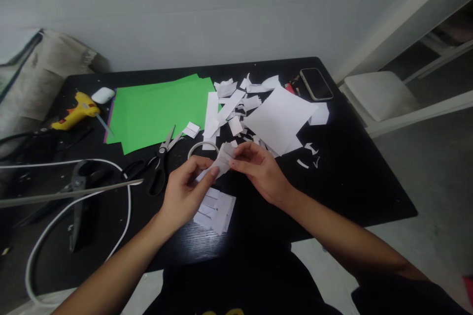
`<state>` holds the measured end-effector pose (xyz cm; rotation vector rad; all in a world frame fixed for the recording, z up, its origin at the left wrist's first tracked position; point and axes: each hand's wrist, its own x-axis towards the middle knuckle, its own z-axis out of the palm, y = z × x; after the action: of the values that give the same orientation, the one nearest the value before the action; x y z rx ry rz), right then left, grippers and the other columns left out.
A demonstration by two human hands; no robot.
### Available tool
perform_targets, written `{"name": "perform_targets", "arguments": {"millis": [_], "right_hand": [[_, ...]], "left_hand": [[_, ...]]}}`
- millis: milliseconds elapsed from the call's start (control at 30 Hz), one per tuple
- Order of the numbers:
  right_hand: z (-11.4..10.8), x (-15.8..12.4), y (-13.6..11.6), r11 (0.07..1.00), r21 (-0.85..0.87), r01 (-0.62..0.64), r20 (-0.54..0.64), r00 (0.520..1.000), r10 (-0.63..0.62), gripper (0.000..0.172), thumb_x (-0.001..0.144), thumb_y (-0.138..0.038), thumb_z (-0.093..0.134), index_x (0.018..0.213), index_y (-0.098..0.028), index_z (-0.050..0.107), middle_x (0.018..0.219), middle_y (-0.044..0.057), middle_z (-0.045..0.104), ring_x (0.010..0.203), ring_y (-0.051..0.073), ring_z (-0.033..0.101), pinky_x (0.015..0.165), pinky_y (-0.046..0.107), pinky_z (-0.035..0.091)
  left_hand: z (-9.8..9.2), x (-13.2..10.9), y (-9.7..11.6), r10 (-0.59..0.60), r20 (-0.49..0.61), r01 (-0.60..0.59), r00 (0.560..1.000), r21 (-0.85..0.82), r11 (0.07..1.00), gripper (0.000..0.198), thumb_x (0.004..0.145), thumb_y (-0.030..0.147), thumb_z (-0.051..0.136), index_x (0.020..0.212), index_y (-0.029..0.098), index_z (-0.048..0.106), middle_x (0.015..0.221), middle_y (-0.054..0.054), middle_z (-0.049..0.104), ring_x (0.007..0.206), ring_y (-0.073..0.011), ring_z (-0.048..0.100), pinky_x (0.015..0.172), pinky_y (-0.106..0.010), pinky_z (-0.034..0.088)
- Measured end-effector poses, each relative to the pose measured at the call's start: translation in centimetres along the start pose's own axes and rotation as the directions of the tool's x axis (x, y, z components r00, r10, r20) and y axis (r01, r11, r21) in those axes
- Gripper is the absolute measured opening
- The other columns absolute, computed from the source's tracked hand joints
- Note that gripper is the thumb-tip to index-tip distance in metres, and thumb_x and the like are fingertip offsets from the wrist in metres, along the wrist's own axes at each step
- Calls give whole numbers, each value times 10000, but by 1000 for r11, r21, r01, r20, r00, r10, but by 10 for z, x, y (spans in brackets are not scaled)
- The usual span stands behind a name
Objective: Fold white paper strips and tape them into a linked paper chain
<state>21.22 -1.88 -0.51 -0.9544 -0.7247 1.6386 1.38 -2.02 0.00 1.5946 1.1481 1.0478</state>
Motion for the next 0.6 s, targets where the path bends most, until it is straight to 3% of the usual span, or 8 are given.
{"name": "perform_targets", "arguments": {"millis": [167,367,600], "right_hand": [[1,2,1,999,3,51,-68,996,-51,379,628,-209,977,838,-242,663,898,-47,673,864,133,654,871,308,574],[2,2,1,995,-19,97,-163,982,-99,480,632,-222,972,976,-264,640,955,-36,710,924,159,682,935,351,579],[0,4,4,990,-77,115,-180,975,-127,348,677,-231,937,932,-243,701,979,-19,713,985,178,685,1022,390,559]], "left_hand": [[1,0,2,-57,-7,57,998,-35,998,126,928,298,741,994,193,717,797,0,707,668,-112,633,585,-204,500],[3,2,2,-120,70,129,990,-141,982,221,899,289,769,1090,199,706,923,-26,756,814,-143,705,734,-246,586],[1,3,4,-250,153,267,956,-104,958,231,916,365,750,1046,179,706,815,-15,735,685,-137,688,590,-223,557]]}}
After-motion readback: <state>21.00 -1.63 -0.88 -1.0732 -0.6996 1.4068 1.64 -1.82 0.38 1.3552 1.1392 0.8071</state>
